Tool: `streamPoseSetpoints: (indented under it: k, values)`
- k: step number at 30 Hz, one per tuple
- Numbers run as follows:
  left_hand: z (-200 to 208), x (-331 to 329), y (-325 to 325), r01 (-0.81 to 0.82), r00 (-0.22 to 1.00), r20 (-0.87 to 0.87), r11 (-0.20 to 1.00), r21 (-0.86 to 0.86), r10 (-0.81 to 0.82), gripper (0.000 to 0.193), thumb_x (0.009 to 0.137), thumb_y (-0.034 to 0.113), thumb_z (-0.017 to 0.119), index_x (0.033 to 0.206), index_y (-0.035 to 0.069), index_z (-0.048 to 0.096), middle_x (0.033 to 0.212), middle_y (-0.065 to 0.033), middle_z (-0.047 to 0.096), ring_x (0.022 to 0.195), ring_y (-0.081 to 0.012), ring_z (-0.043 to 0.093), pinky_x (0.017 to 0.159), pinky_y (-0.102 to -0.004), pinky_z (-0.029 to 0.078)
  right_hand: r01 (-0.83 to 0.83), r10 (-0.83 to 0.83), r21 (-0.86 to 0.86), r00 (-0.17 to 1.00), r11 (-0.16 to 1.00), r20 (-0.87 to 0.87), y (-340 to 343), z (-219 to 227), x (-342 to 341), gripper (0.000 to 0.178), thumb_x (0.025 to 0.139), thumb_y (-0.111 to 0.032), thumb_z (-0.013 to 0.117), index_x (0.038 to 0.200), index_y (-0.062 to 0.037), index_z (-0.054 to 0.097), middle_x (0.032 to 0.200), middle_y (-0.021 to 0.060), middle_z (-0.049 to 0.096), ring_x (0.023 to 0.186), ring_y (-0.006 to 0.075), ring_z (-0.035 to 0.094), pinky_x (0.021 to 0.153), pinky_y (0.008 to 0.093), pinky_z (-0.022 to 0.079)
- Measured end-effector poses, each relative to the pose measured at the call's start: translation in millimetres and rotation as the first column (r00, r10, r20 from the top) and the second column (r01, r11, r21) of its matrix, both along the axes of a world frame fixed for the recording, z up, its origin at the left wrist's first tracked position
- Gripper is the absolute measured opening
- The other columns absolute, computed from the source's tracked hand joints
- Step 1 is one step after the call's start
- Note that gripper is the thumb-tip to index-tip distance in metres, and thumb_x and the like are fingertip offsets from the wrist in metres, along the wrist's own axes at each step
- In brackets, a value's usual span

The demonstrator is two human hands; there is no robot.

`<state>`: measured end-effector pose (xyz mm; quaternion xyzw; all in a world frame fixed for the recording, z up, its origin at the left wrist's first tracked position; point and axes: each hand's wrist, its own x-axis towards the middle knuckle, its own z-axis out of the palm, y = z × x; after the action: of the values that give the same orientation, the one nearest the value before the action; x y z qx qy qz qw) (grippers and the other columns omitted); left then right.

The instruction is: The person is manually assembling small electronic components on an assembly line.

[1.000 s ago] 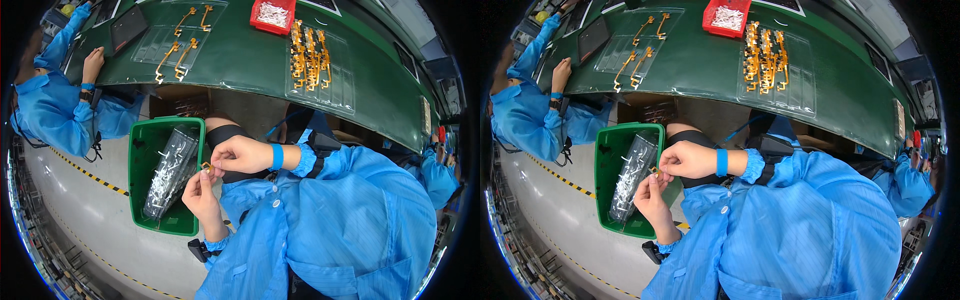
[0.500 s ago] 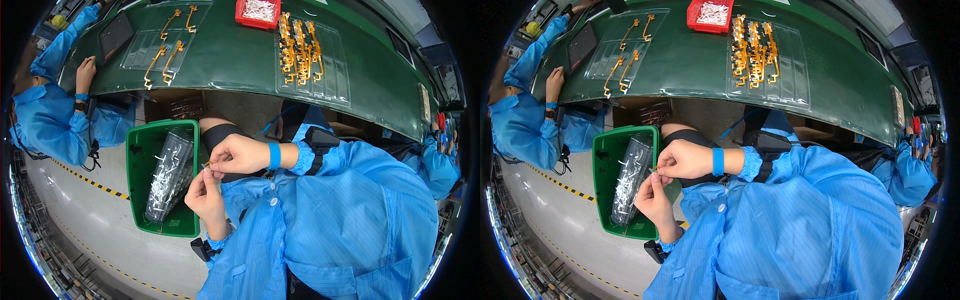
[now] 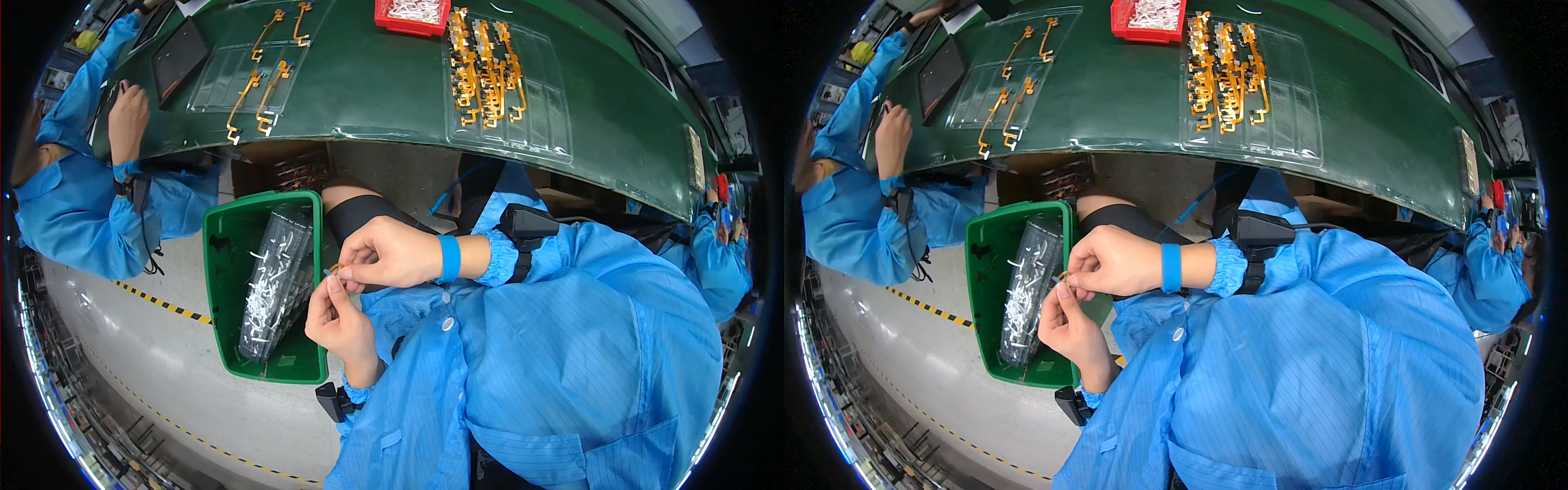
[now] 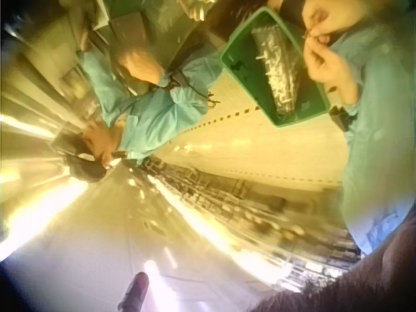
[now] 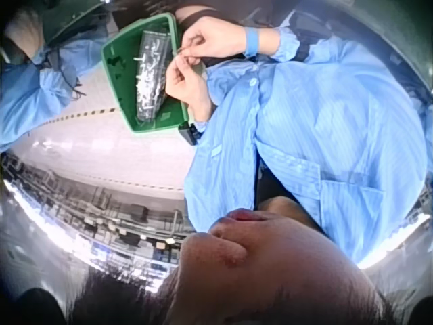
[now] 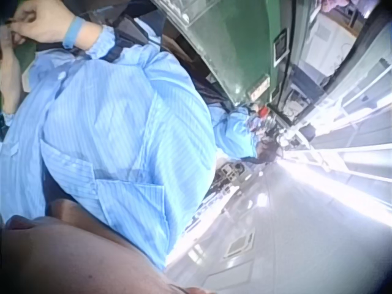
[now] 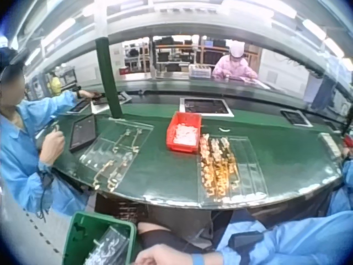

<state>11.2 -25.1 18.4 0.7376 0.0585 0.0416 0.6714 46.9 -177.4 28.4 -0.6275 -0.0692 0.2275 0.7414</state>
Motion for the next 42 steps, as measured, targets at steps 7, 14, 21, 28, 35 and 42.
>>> streamPoseSetpoints:
  k: [7,14,21,28,35,42]
  values:
    - [-12.1,14.1,3.1,0.030,0.999,-0.021,0.994,-0.107,-0.032,0.022,0.098,0.009,0.055,0.098,-0.010,0.066,0.086,-0.0110,0.068,0.075,-0.0113,0.063,0.067,-0.0223,0.051,0.063,-0.063,-0.002,0.998,0.998,0.013,0.8,-7.3,-1.5,0.015,0.092,-0.007,0.061,0.097,0.0068,0.065,0.092,0.0122,0.071,0.087,0.0147,0.069,0.078,0.0263,0.056]
    - [-11.8,18.9,-1.8,-0.224,0.841,0.515,0.760,0.610,-0.165,0.014,0.090,-0.001,0.062,0.098,-0.010,0.067,0.089,-0.0187,0.071,0.076,-0.0262,0.071,0.066,-0.0317,0.057,0.166,-0.140,-0.146,0.975,0.975,0.175,-1.6,-11.2,-0.5,0.016,0.091,-0.009,0.060,0.098,0.0048,0.066,0.088,0.0137,0.072,0.083,0.0187,0.071,0.074,0.0290,0.057]
    - [-9.1,23.8,-4.6,-0.135,0.855,0.429,0.674,0.727,-0.292,0.011,0.083,-0.005,0.064,0.092,-0.010,0.069,0.084,-0.0206,0.070,0.073,-0.0320,0.071,0.061,-0.0360,0.057,0.344,0.032,-0.398,0.722,0.850,0.691,2.2,-22.5,-0.9,0.015,0.087,-0.014,0.059,0.078,-0.0013,0.063,0.063,0.0196,0.061,0.060,0.0366,0.063,0.054,0.0428,0.051]
    - [-11.9,27.3,2.9,-0.067,0.908,0.338,0.711,0.700,-0.247,0.012,0.081,-0.001,0.067,0.087,-0.011,0.069,0.076,-0.0169,0.071,0.065,-0.0253,0.071,0.056,-0.0304,0.056,0.345,0.023,-0.417,0.747,0.841,0.664,0.2,-18.5,-1.3,0.017,0.086,-0.014,0.060,0.074,-0.0011,0.062,0.063,0.0193,0.062,0.059,0.0377,0.062,0.054,0.0442,0.051]
    - [-16.6,26.7,22.9,-0.161,0.983,0.099,0.983,0.083,0.153,0.017,0.087,-0.003,0.064,0.102,-0.011,0.068,0.088,-0.0180,0.072,0.077,-0.0171,0.070,0.067,-0.0276,0.057,0.152,-0.119,-0.133,0.965,0.979,0.232,-11.7,-4.1,3.9,0.017,0.087,-0.005,0.059,0.098,0.0067,0.065,0.083,0.0140,0.072,0.080,0.0195,0.072,0.076,0.0292,0.057]
    - [1.0,23.9,-1.9,-0.207,0.799,0.539,0.719,0.664,-0.267,0.013,0.083,-0.004,0.068,0.095,-0.007,0.071,0.086,-0.0193,0.072,0.072,-0.0268,0.072,0.062,-0.0313,0.056,0.169,-0.006,-0.333,0.898,0.928,0.439,-7.8,0.2,2.6,0.018,0.087,-0.009,0.061,0.098,0.0030,0.067,0.079,0.0148,0.070,0.067,0.0278,0.068,0.061,0.0340,0.054]
